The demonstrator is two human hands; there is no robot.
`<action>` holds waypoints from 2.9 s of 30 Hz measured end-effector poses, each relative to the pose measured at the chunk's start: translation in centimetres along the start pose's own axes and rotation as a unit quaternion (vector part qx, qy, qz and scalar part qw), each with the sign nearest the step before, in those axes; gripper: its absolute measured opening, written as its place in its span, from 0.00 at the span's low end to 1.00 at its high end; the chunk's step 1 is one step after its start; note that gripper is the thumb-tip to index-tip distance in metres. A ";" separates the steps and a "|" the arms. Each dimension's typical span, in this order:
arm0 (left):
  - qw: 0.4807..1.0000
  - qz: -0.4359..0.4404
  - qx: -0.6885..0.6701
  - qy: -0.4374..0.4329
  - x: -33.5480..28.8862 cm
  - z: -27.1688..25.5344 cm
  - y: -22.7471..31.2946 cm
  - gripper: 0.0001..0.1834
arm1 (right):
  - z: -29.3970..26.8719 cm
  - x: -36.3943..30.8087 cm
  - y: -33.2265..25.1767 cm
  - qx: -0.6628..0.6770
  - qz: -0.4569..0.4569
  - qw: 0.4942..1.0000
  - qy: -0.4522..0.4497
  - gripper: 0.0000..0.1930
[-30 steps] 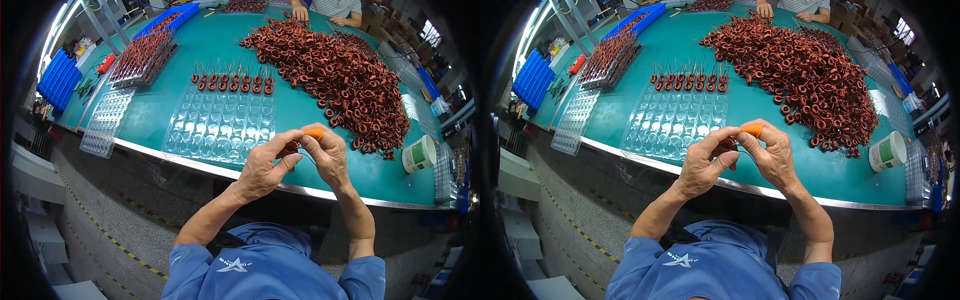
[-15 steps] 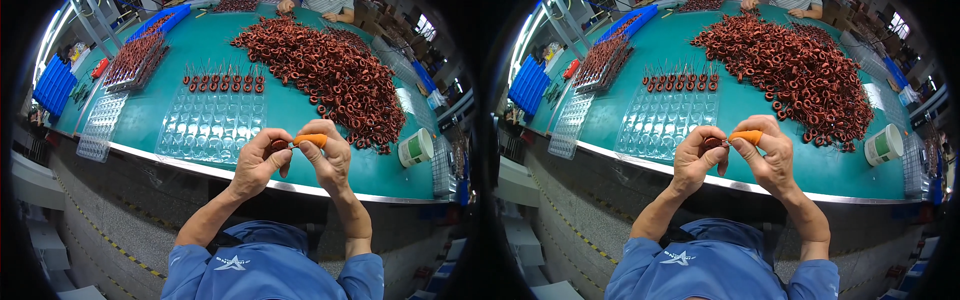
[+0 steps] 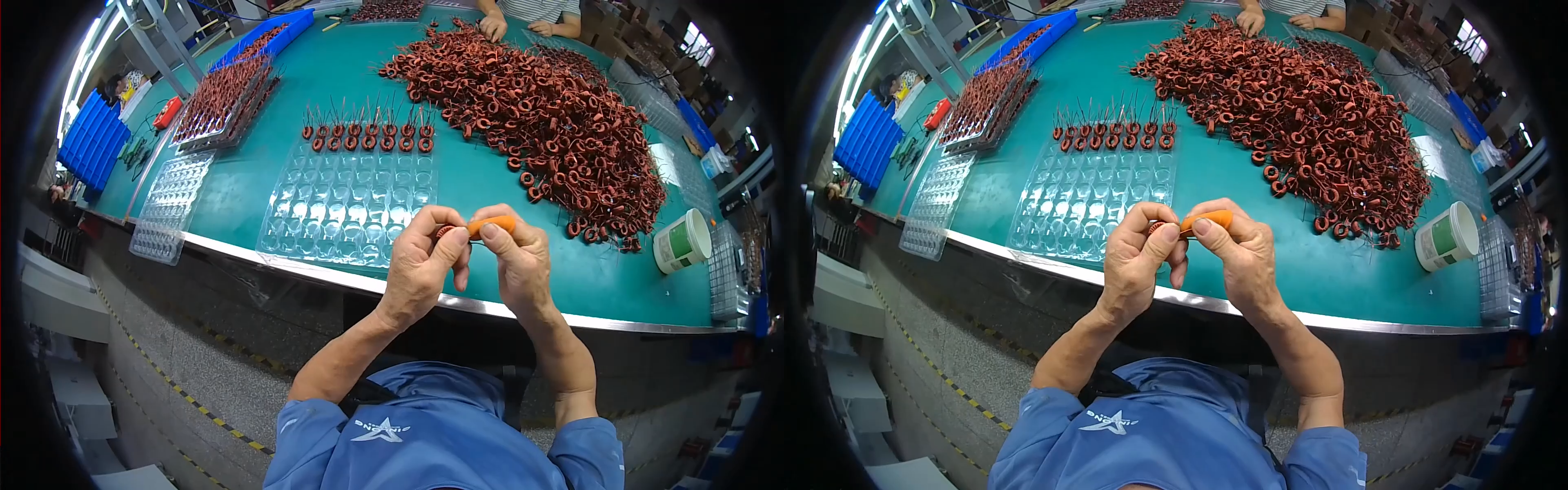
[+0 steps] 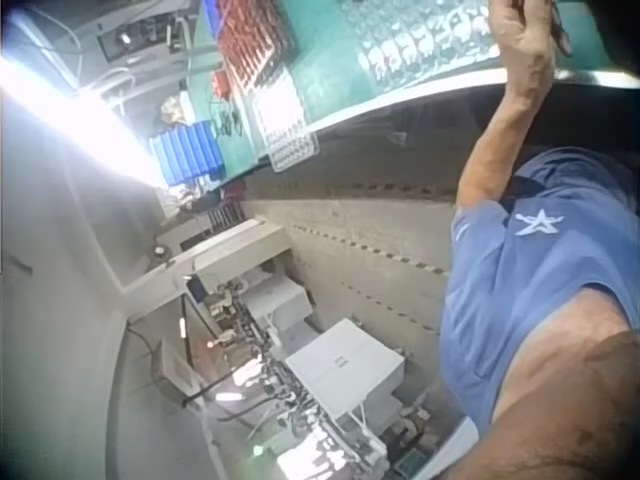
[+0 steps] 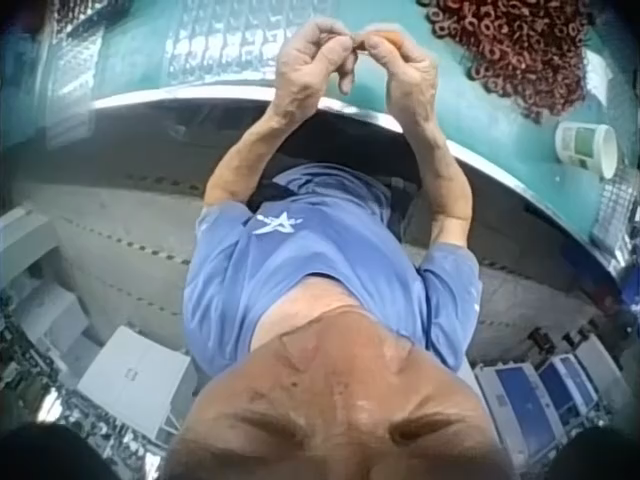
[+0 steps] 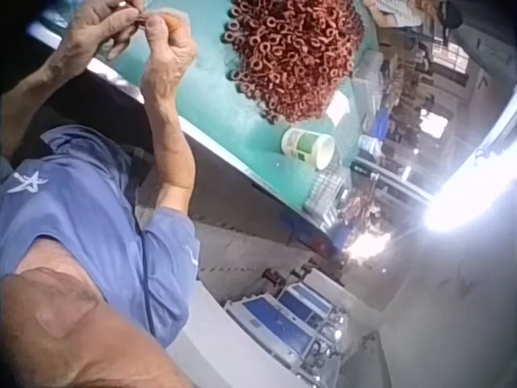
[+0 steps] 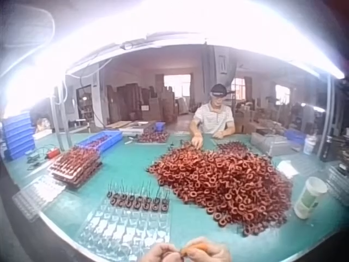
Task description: Winding copper wire around toroidal cores and placing them into a plastic tray on an assembly line.
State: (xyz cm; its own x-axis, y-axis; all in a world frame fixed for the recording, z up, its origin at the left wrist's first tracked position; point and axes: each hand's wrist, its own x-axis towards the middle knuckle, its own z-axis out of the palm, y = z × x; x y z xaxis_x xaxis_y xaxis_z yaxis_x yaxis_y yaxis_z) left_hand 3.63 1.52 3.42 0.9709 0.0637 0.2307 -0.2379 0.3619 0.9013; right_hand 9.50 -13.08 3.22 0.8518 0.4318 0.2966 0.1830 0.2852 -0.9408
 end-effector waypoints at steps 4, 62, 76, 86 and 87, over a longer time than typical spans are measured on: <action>1.000 -0.011 0.016 0.020 0.1 -0.3 0.0 0.08 | -0.4 -0.1 0.5 -0.033 -0.002 0.999 -0.013 0.21; 0.981 -0.064 0.178 -0.045 -2.4 -1.4 -1.7 0.12 | 0.9 -3.3 1.9 -0.291 -0.049 0.951 0.092 0.06; 0.977 -0.141 0.150 -0.048 -2.8 -2.3 -1.4 0.12 | 0.3 -3.6 2.6 -0.080 0.090 0.984 0.131 0.11; 0.897 0.081 0.430 -0.061 -2.3 -2.2 -2.2 0.12 | 0.2 -3.5 1.7 -0.029 0.186 0.980 0.067 0.11; 0.908 0.049 0.408 -0.079 -2.3 -2.0 -1.4 0.13 | -0.2 -3.5 1.8 -0.013 0.192 0.980 0.058 0.12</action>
State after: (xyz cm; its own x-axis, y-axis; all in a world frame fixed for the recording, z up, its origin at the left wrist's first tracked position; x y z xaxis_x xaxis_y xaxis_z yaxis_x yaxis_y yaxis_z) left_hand 1.80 2.76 0.87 0.9436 -0.0999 0.3157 -0.3256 -0.4524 0.8302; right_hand 6.93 -14.21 0.42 0.9101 0.4022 -0.1001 -0.1518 0.0987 -0.9835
